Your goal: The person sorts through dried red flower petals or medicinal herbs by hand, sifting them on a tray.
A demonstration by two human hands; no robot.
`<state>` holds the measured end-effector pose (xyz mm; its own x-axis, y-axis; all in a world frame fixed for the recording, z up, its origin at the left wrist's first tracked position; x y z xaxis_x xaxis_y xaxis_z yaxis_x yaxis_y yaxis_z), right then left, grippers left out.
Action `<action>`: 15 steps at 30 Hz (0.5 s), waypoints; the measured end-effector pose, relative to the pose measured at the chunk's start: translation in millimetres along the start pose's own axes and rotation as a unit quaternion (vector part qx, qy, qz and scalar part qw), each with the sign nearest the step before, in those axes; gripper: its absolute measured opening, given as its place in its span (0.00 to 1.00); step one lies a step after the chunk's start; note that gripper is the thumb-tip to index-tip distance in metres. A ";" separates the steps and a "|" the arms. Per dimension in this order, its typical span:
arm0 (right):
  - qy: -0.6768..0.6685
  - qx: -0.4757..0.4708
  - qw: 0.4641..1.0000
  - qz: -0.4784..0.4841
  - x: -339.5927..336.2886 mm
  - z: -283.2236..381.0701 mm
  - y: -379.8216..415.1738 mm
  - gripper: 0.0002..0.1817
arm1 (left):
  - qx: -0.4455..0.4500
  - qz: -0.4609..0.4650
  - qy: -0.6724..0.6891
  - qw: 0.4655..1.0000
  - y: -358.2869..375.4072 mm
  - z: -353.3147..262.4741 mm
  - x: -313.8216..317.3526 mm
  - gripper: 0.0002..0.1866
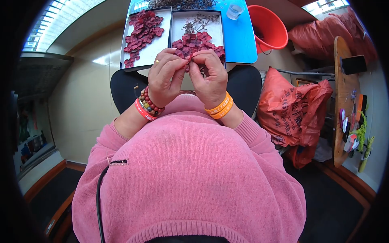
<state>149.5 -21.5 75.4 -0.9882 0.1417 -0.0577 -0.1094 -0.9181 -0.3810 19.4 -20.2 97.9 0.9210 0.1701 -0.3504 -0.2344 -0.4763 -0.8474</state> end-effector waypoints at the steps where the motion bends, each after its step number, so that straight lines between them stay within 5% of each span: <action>1: 0.001 0.006 1.000 0.006 -0.8 0.9 -0.1 0.04 | 0.009 0.002 0.005 1.000 -0.2 -0.6 -0.5 0.10; 5: -0.097 0.100 0.990 0.007 -1.7 3.4 1.0 0.03 | 0.035 0.022 -0.001 0.999 -2.3 -0.2 -4.0 0.11; 12: 0.048 0.010 0.999 0.017 -0.7 6.9 1.3 0.04 | -0.014 0.023 0.016 1.000 -1.3 -1.0 -2.9 0.11; 15: 0.031 0.041 0.999 0.012 -0.2 3.0 1.6 0.04 | -0.013 0.008 0.036 0.999 3.1 -1.4 -1.9 0.12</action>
<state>149.2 -24.0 77.6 -0.9824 0.1398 -0.1238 -0.0970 -0.9486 -0.3014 17.3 -23.2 96.5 0.9372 0.0998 -0.3343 -0.2430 -0.5006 -0.8308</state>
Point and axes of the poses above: each hand's wrist, its own y-axis away from the middle knuckle, its own x-axis out of the palm, z = x × y, the point moved 6 cm from there along -y, towards the middle knuckle, and after that the axes turned 3 degrees about x, right-handed, at the moved point
